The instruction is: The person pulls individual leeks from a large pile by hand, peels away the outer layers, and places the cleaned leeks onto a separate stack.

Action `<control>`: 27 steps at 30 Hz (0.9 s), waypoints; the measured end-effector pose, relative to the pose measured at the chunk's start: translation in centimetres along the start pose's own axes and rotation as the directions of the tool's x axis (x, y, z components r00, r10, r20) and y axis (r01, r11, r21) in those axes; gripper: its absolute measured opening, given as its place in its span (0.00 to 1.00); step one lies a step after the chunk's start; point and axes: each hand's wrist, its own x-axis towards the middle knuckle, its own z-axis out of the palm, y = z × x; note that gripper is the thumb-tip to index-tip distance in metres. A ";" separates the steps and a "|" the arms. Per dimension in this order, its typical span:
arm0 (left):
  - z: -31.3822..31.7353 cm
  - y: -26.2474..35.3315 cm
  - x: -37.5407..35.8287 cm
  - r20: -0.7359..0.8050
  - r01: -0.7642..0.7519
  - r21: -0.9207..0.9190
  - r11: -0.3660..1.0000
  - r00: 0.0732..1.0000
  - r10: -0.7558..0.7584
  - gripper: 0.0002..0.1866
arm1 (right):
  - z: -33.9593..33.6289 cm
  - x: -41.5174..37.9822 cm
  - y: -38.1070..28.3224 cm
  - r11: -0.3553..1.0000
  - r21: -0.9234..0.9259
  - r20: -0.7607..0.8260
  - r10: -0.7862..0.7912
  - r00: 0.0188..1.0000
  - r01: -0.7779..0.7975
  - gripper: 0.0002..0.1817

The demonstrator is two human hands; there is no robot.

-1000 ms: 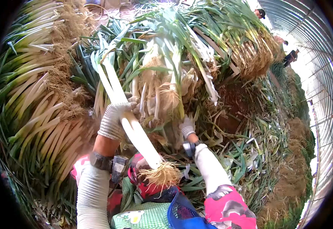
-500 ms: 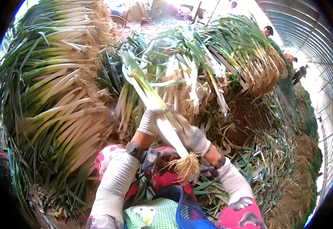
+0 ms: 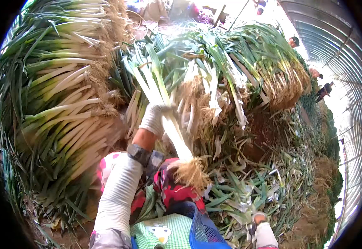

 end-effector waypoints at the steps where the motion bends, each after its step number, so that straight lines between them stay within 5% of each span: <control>1: 0.4 -0.1 -0.4 -0.008 -0.005 0.079 0.997 1.000 0.006 0.15 | -1.2 -0.8 -0.3 0.951 0.083 0.223 0.273 0.936 -0.297 0.37; 3: 2.4 -1.5 -2.2 -0.053 -0.050 0.149 0.987 0.997 0.059 0.16 | -9.5 0.8 -6.3 0.961 0.174 0.235 0.172 0.957 -0.215 0.32; 5: 3.5 -3.4 -3.0 -0.044 -0.096 0.141 0.985 0.994 0.103 0.22 | -18.9 3.7 -14.3 0.928 0.319 -0.242 -0.115 0.963 0.191 0.21; 7: 4.1 -5.2 -3.3 0.002 -0.125 0.099 0.987 0.992 0.126 0.26 | -30.9 4.2 -24.1 0.783 0.173 -0.769 -0.271 0.578 0.598 0.16; 8: 4.5 -5.8 -3.8 0.020 -0.119 0.075 0.990 0.993 0.118 0.28 | -36.2 5.5 -27.9 0.626 -0.029 -0.915 -0.330 0.231 0.780 0.16; 9: 3.6 -7.5 -2.8 0.054 -0.113 0.075 0.991 0.993 0.109 0.28 | -41.8 5.6 -31.4 0.587 -0.228 -0.927 -0.374 0.010 0.777 0.17; 11: 5.7 -6.7 -4.6 0.006 -0.077 0.141 0.987 0.997 0.076 0.25 | -51.2 6.4 -37.1 0.565 -0.456 -0.881 -0.394 -0.262 0.687 0.19; 13: 5.8 -7.8 -4.6 -0.004 -0.082 0.153 0.985 0.997 0.083 0.29 | -57.7 7.4 -41.8 0.761 -0.425 -0.887 -0.458 -0.058 0.490 0.23; 14: 5.1 -8.9 -3.9 -0.019 -0.093 0.164 0.982 0.995 0.097 0.31 | -58.8 11.5 -43.9 0.865 -0.452 -0.886 -0.463 0.000 0.218 0.21; 16: 4.7 -8.9 -3.2 -0.067 -0.079 0.319 0.945 0.992 0.106 0.35 | -63.6 14.1 -46.2 0.827 -0.516 -0.662 -0.550 0.508 0.223 0.15; 18: 4.5 -7.9 -2.9 -0.037 0.010 0.160 0.987 0.999 -0.005 0.34 | -65.6 15.0 -44.9 0.844 -0.506 -0.796 -0.536 0.283 0.175 0.09; 20: 4.2 -7.7 -1.9 -0.034 -0.042 0.159 0.986 0.998 0.048 0.31 | -68.8 14.8 -41.3 0.925 -0.231 -0.966 -0.255 0.042 0.300 0.06; 21: 3.9 -7.7 -1.8 -0.034 -0.058 0.161 0.985 0.997 0.064 0.29 | -70.2 13.7 -38.5 0.861 -0.042 -0.999 -0.019 -0.050 0.506 0.06; 22: 3.6 -7.2 -1.4 -0.066 -0.070 0.204 0.976 0.994 0.085 0.29 | -70.6 12.2 -35.4 0.891 -0.027 -0.984 0.056 -0.168 0.454 0.05; 23: 3.9 -5.8 -1.4 -0.058 -0.131 0.209 0.969 0.988 0.146 0.28 | -70.9 14.1 -31.0 0.809 0.025 -0.963 0.176 -0.202 0.587 0.05; 24: 4.5 -4.1 -1.7 -0.046 -0.188 0.210 0.959 0.978 0.202 0.26 | -69.4 11.3 -27.8 0.797 0.232 -0.972 0.212 0.102 0.557 0.05; 25: 4.3 -2.7 -1.6 -0.048 -0.154 0.154 0.976 0.985 0.163 0.24 | -67.7 12.7 -23.3 0.930 0.242 -0.968 0.210 0.139 0.277 0.07; 27: 3.0 -0.4 -1.0 0.000 -0.123 0.034 0.992 0.992 0.123 0.21 | -62.5 15.7 -14.4 0.949 0.134 -0.743 0.287 0.605 -0.286 0.15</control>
